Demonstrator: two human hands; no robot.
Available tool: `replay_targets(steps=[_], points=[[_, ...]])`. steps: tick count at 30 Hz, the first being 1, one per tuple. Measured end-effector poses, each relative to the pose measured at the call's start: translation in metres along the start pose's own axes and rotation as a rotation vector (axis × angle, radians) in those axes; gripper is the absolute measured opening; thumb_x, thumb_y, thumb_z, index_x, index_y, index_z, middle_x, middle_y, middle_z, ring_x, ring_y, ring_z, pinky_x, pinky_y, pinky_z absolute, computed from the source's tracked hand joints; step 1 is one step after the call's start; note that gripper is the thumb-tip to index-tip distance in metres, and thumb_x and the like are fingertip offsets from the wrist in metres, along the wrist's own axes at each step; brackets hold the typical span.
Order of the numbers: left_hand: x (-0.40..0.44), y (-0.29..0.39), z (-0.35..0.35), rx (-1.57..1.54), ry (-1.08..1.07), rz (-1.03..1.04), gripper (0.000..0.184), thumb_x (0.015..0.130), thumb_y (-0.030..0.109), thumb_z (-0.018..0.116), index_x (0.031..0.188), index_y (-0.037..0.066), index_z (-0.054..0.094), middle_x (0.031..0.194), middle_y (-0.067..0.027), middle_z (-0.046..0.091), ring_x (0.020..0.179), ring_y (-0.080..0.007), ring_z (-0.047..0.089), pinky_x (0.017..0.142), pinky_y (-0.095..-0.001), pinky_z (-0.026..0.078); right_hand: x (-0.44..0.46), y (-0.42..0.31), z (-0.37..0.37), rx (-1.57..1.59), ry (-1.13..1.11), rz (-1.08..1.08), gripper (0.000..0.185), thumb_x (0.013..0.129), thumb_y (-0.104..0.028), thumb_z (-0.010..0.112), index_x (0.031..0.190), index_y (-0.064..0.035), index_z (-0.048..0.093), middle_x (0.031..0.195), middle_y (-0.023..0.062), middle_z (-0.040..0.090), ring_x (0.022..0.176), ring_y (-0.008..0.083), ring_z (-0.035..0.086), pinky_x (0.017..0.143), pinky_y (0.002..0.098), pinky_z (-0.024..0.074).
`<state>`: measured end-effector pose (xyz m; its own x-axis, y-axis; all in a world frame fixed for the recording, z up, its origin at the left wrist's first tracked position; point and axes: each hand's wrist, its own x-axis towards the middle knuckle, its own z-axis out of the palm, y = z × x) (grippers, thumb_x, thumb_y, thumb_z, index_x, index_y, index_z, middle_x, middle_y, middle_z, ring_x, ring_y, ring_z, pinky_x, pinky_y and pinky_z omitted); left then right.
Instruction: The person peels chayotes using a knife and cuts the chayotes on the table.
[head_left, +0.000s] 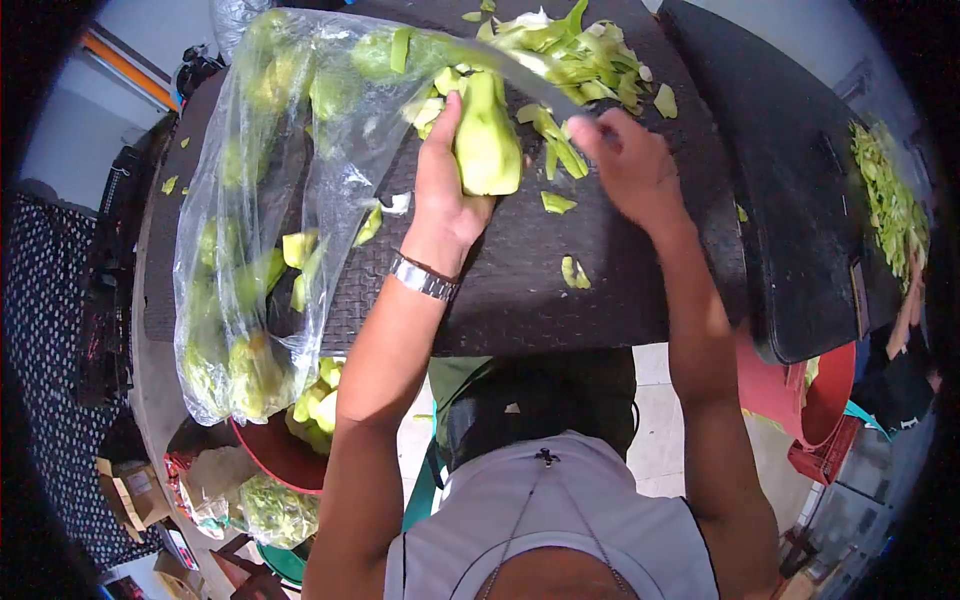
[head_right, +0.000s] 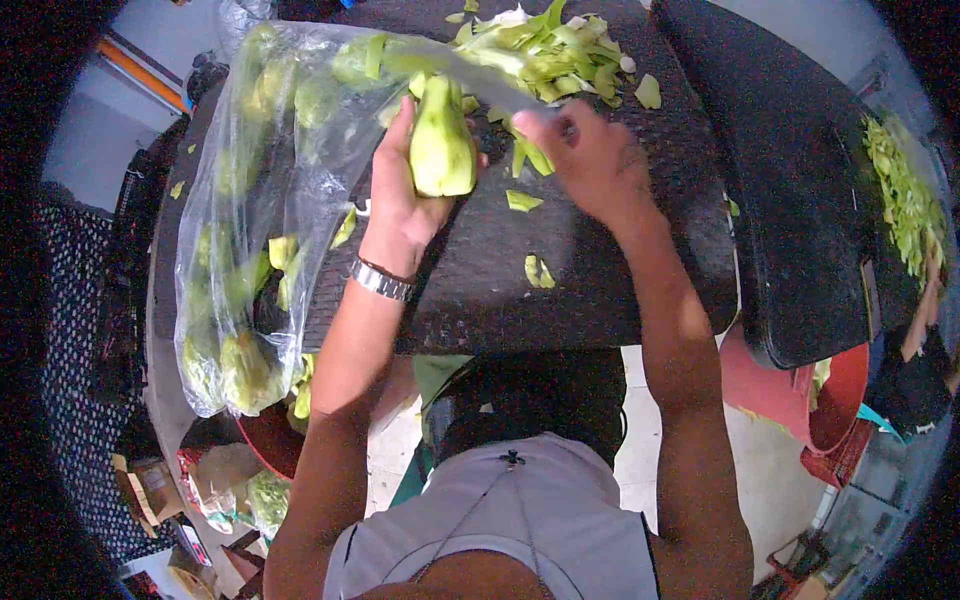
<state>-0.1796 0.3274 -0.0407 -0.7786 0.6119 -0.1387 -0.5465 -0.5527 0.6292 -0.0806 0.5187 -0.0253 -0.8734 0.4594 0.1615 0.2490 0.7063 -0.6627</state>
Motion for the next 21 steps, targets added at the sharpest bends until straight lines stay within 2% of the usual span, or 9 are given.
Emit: replay_targets(steps=[1,3,4,5,11,14,17,19,21], points=[[-0.002,-0.002,0.002,-0.037,0.012,-0.007,0.046,0.106,0.046,0.052,0.131,0.008,0.058,0.116,-0.0083,0.069,0.098,-0.0235,0.069,0.087,-0.0414,0.057,-0.006,-0.005,0.007,0.009,-0.002,-0.089,0.062,0.086,-0.07,0.067,0.095,-0.0081,0.069,0.082,0.02,0.073,0.083,0.0405,0.073,0.075,0.0487,0.0566],[-0.003,-0.006,0.009,-0.111,0.039,-0.019,0.047,0.106,0.046,0.052,0.132,0.007,0.058,0.117,-0.009,0.069,0.1,-0.0246,0.069,0.089,-0.0436,0.057,-0.019,-0.02,0.009,0.009,-0.105,-0.196,0.058,0.085,-0.065,0.072,0.09,-0.0079,0.065,0.076,0.0161,0.071,0.076,0.038,0.073,0.069,0.047,0.0568],[-0.001,-0.011,0.004,-0.076,-0.027,-0.019,0.047,0.106,0.046,0.052,0.133,0.007,0.058,0.118,-0.0102,0.068,0.103,-0.0258,0.069,0.09,-0.0449,0.058,-0.024,-0.026,0.009,0.011,-0.16,-0.247,0.056,0.085,-0.062,0.075,0.087,-0.0078,0.063,0.073,0.0142,0.07,0.072,0.0367,0.073,0.066,0.0462,0.0569],[0.0,-0.014,-0.004,-0.083,-0.085,-0.055,0.049,0.105,0.046,0.052,0.133,0.006,0.058,0.119,-0.0109,0.068,0.103,-0.0254,0.07,0.09,-0.0436,0.058,-0.028,-0.03,0.011,-0.027,-0.135,-0.357,0.056,0.083,-0.059,0.078,0.084,-0.0078,0.057,0.067,0.0098,0.068,0.062,0.0339,0.071,0.059,0.0444,0.0565],[-0.001,-0.018,-0.006,-0.083,-0.189,-0.099,0.051,0.102,0.045,0.059,0.133,0.005,0.058,0.118,-0.0116,0.069,0.102,-0.0244,0.07,0.085,-0.0392,0.06,-0.032,-0.025,0.014,-0.081,-0.092,-0.491,0.059,0.081,-0.064,0.077,0.086,-0.0088,0.056,0.067,0.0077,0.068,0.062,0.0336,0.072,0.058,0.0457,0.057],[0.002,-0.018,-0.005,-0.094,-0.139,-0.074,0.048,0.104,0.042,0.058,0.135,0.006,0.057,0.119,-0.0107,0.068,0.103,-0.0242,0.07,0.083,-0.0401,0.061,-0.027,-0.017,0.021,-0.06,0.016,-0.56,0.049,0.08,-0.05,0.083,0.086,-0.01,0.056,0.056,0.005,0.058,0.051,0.0269,0.065,0.05,0.0399,0.049],[0.001,-0.018,-0.008,-0.096,0.022,-0.01,0.044,0.107,0.041,0.052,0.137,0.009,0.056,0.121,-0.01,0.067,0.104,-0.025,0.069,0.082,-0.0424,0.062,-0.017,-0.006,0.016,-0.215,-0.007,-0.385,0.062,0.079,-0.07,0.075,0.087,-0.0107,0.059,0.069,0.0086,0.07,0.066,0.0363,0.072,0.063,0.0495,0.0572],[-0.004,-0.02,-0.004,-0.115,0.079,0.026,0.042,0.11,0.041,0.045,0.137,0.01,0.054,0.123,-0.0103,0.065,0.105,-0.0277,0.069,0.079,-0.0452,0.062,-0.013,-0.002,0.012,-0.23,-0.012,-0.347,0.061,0.079,-0.071,0.073,0.087,-0.0118,0.06,0.07,0.0094,0.071,0.069,0.0381,0.073,0.067,0.0511,0.057],[-0.001,-0.019,-0.002,-0.112,0.061,-0.002,0.044,0.109,0.042,0.047,0.136,0.008,0.055,0.12,-0.0117,0.066,0.101,-0.0287,0.069,0.075,-0.0451,0.062,-0.008,0.0,0.008,-0.258,-0.011,-0.313,0.062,0.08,-0.073,0.072,0.089,-0.0122,0.062,0.072,0.0107,0.071,0.073,0.0395,0.073,0.07,0.0517,0.057]])
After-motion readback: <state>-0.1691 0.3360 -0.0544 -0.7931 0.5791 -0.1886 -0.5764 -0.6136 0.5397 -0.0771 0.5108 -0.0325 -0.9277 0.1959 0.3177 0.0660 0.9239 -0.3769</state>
